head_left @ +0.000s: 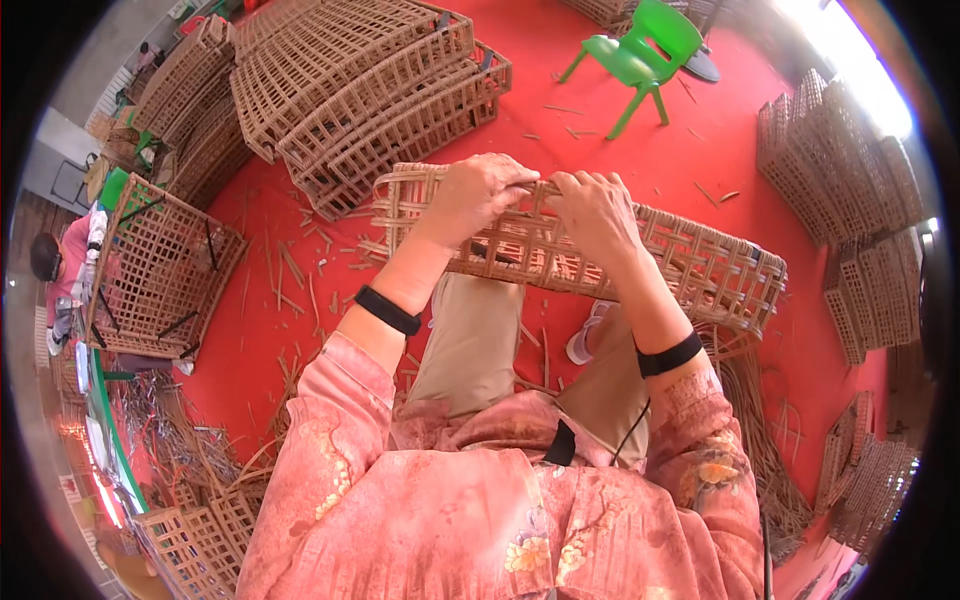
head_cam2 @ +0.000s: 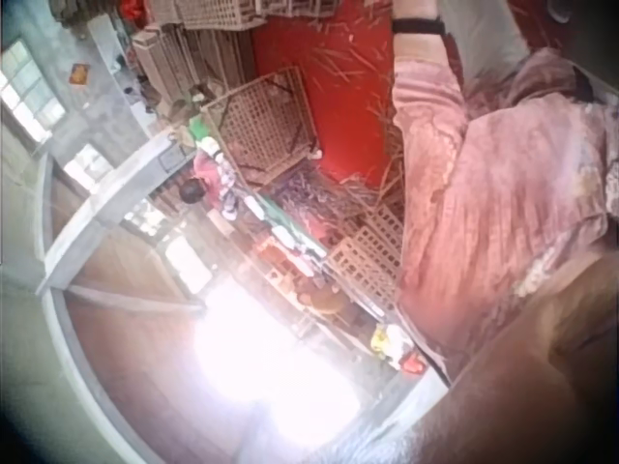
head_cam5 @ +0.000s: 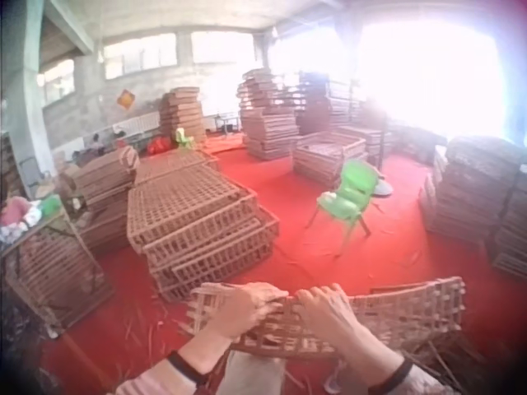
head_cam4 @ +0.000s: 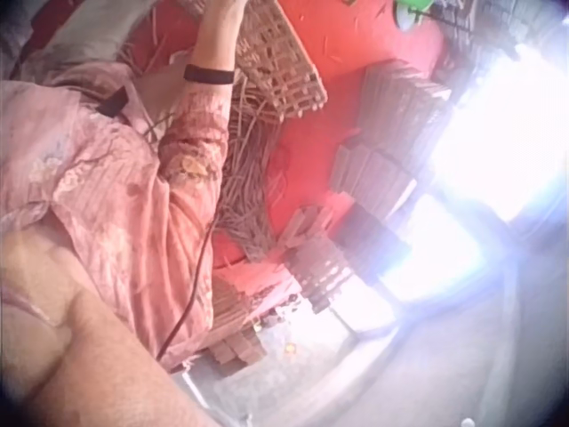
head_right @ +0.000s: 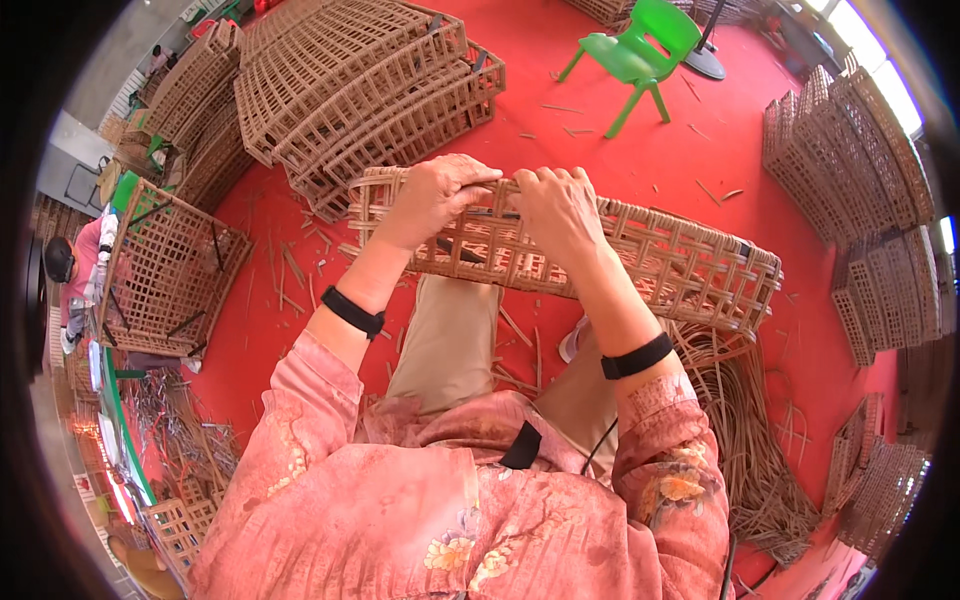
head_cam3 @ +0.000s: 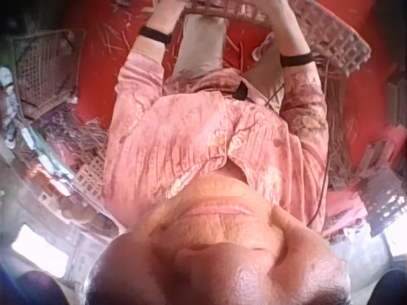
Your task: Manually weaving strips of wicker to construct a rectangular basket structure.
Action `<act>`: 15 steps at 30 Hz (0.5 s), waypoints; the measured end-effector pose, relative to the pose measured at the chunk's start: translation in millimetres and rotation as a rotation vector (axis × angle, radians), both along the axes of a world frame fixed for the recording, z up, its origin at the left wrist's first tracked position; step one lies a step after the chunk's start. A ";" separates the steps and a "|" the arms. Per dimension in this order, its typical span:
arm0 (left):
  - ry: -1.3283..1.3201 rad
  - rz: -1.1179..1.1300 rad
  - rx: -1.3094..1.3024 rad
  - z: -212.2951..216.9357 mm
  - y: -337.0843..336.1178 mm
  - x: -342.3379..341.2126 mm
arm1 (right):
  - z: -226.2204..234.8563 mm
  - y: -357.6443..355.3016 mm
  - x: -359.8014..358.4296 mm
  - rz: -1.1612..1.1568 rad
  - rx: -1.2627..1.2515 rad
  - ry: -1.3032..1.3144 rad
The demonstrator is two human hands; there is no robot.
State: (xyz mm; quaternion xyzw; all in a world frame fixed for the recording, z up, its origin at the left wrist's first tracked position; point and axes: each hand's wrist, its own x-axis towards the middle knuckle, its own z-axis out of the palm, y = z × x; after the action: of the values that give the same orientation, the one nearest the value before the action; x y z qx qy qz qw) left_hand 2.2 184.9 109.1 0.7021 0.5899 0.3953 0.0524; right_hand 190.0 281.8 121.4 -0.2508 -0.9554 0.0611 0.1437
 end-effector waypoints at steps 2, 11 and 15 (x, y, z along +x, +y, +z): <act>-0.102 -0.014 -0.056 3.2 -1.8 1.1 | 2.5 5.5 -0.3 0.003 -0.078 0.034; 0.088 -0.046 -0.099 10.5 18.1 29.9 | 7.0 23.0 63.1 0.002 -0.037 0.135; 0.257 0.029 -0.094 9.7 26.2 47.3 | 9.0 19.5 54.4 -0.012 0.046 0.114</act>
State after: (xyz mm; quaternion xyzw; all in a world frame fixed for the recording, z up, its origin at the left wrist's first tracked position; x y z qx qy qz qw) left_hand 49.5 211.1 118.8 0.7353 0.6196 0.2745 0.0037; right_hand 244.4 301.3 130.4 -0.2494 -0.9452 0.0522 0.2040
